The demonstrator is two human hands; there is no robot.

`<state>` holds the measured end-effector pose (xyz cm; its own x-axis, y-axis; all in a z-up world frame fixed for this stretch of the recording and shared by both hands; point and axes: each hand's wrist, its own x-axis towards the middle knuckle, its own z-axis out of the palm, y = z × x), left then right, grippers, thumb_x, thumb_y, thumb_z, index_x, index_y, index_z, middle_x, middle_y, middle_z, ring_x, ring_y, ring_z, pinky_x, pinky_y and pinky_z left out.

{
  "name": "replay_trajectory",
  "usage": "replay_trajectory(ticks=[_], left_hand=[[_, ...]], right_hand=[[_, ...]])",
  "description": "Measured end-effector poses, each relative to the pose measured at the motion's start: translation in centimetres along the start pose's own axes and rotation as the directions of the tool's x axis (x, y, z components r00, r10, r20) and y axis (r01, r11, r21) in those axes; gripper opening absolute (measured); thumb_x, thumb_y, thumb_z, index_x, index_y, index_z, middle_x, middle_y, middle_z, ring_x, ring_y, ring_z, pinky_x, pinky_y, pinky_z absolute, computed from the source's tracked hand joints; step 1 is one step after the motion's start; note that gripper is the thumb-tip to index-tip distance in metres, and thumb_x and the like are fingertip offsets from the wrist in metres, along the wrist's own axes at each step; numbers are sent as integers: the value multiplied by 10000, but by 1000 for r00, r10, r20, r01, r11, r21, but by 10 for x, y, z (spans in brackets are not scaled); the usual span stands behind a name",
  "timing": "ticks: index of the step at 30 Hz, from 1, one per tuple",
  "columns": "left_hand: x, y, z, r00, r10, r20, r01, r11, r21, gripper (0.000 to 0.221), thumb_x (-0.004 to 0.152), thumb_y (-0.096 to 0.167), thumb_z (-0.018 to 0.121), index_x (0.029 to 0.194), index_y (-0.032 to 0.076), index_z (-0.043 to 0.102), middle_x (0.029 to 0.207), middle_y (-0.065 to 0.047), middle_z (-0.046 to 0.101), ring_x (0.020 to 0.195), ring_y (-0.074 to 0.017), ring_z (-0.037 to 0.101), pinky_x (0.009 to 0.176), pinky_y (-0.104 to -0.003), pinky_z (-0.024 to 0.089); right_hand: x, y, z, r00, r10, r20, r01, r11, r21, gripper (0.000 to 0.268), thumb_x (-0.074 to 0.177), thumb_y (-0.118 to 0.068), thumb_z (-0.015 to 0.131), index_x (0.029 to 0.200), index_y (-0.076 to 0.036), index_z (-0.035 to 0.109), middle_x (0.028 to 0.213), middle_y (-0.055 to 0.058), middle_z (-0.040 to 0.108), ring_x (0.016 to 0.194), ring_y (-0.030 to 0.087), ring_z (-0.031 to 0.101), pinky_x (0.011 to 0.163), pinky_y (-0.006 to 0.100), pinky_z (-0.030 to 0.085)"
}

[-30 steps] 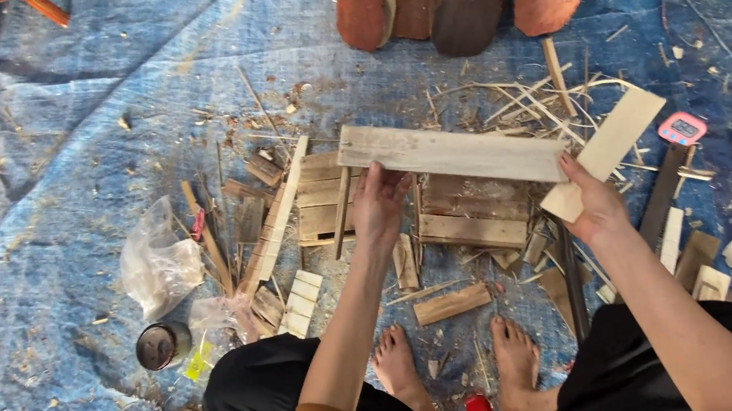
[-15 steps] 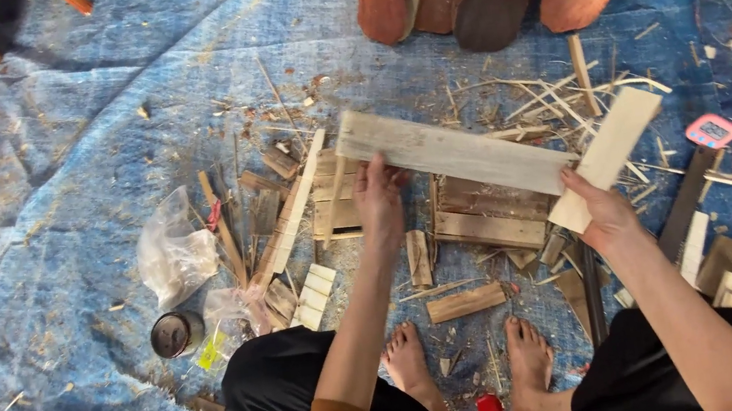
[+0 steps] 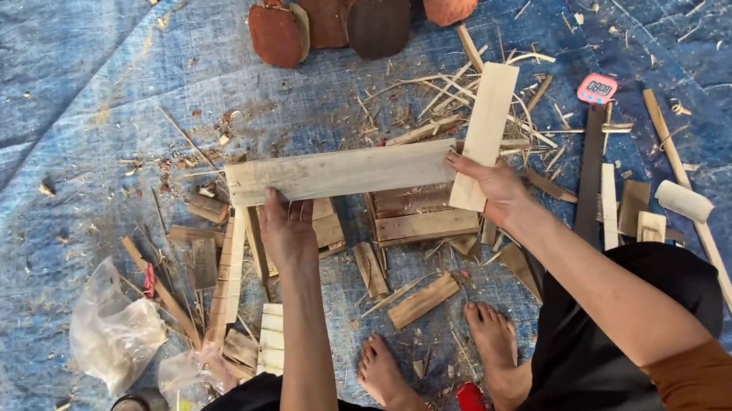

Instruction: Assembling a wooden structure by positioning slats and hammering nails into place.

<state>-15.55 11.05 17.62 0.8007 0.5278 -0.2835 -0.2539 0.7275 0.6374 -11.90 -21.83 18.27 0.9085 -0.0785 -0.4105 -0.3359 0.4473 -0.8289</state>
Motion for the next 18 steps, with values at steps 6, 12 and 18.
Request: replay_trajectory(ticks=[6, 12, 18], left_hand=[[-2, -2, 4, 1000, -11, 19, 11, 1000, 7, 79, 946, 191, 762, 993, 171, 703, 948, -34, 758, 814, -200, 761, 847, -388, 658], [0, -3, -1, 1000, 9, -17, -9, 1000, 25, 93, 953, 211, 755, 1027, 193, 703, 948, -7, 758, 803, -171, 758, 828, -348, 657], [-3, -7, -2, 998, -64, 27, 66, 993, -94, 148, 912, 200, 791, 1045, 188, 726, 1004, -46, 755, 913, -253, 755, 928, -441, 637]], right_hand=[[-16, -12, 13, 999, 13, -30, -12, 999, 35, 413, 703, -139, 955, 1058, -72, 756, 1020, 83, 769, 896, 224, 762, 803, 406, 621], [-21, -21, 22, 999, 45, -29, -42, 994, 99, 419, 715, -120, 946, 1067, -23, 740, 1015, 146, 762, 885, 280, 767, 798, 450, 625], [-22, -26, 24, 999, 29, 12, -31, 992, 120, 391, 733, -103, 920, 1082, -54, 750, 1000, 107, 770, 860, 268, 772, 760, 425, 638]])
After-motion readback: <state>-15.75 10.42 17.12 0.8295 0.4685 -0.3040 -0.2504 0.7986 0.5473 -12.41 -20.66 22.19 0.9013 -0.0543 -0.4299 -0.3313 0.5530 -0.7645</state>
